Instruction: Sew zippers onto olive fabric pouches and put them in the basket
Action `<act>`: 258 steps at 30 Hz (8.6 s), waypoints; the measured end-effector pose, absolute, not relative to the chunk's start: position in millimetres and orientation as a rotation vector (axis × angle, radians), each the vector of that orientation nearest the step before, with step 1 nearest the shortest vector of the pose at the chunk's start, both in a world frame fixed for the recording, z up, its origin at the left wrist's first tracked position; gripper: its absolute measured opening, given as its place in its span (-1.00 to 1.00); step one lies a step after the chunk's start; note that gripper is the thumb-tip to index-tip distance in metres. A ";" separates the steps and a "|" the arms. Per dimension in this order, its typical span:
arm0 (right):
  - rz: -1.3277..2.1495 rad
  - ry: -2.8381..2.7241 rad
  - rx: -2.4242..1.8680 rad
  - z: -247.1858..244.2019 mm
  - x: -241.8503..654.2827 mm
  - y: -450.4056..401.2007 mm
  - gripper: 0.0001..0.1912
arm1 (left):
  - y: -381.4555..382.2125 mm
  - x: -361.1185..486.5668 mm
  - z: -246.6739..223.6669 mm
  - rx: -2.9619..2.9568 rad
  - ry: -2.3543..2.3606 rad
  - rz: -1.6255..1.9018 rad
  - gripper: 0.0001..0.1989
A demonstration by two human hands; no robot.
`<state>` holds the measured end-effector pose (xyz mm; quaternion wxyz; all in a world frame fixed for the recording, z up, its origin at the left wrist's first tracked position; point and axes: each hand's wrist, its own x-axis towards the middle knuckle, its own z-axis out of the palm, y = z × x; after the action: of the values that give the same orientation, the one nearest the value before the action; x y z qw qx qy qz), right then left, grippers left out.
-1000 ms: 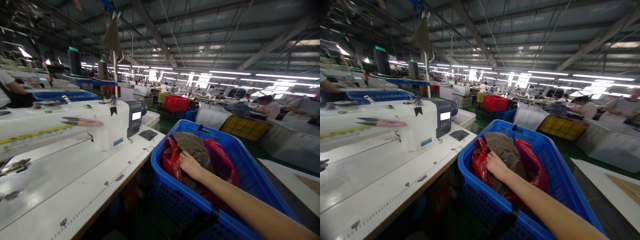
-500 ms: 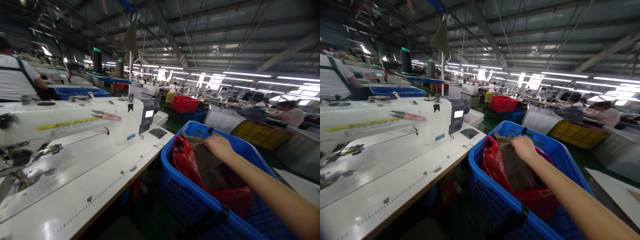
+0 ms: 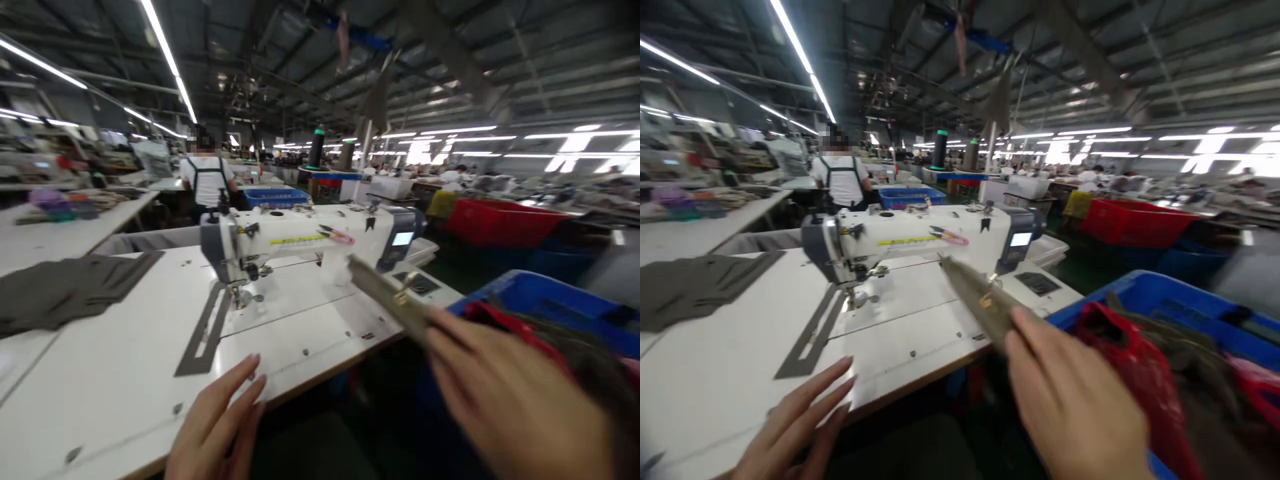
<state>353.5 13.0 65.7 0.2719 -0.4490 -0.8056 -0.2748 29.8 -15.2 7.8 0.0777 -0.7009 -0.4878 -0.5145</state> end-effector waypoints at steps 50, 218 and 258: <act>0.124 -2.731 -0.594 18.3 129.0 176.5 -0.74 | 30.6 -17.2 34.9 -2.820 -1.829 -0.521 -0.36; 0.214 -2.458 -0.730 -14.3 136.0 124.3 -0.45 | 74.8 -40.2 11.6 -2.393 -1.320 -0.379 -0.71; -0.359 -2.502 -0.446 -24.1 141.5 128.6 -0.34 | 68.5 -24.3 -0.7 -2.357 -1.632 -0.430 -0.79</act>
<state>141.5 128.6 -24.1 0.2836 -0.1667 -0.9348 -0.1340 -24.3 68.5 -0.7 0.1212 -0.8071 -0.5587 -0.1472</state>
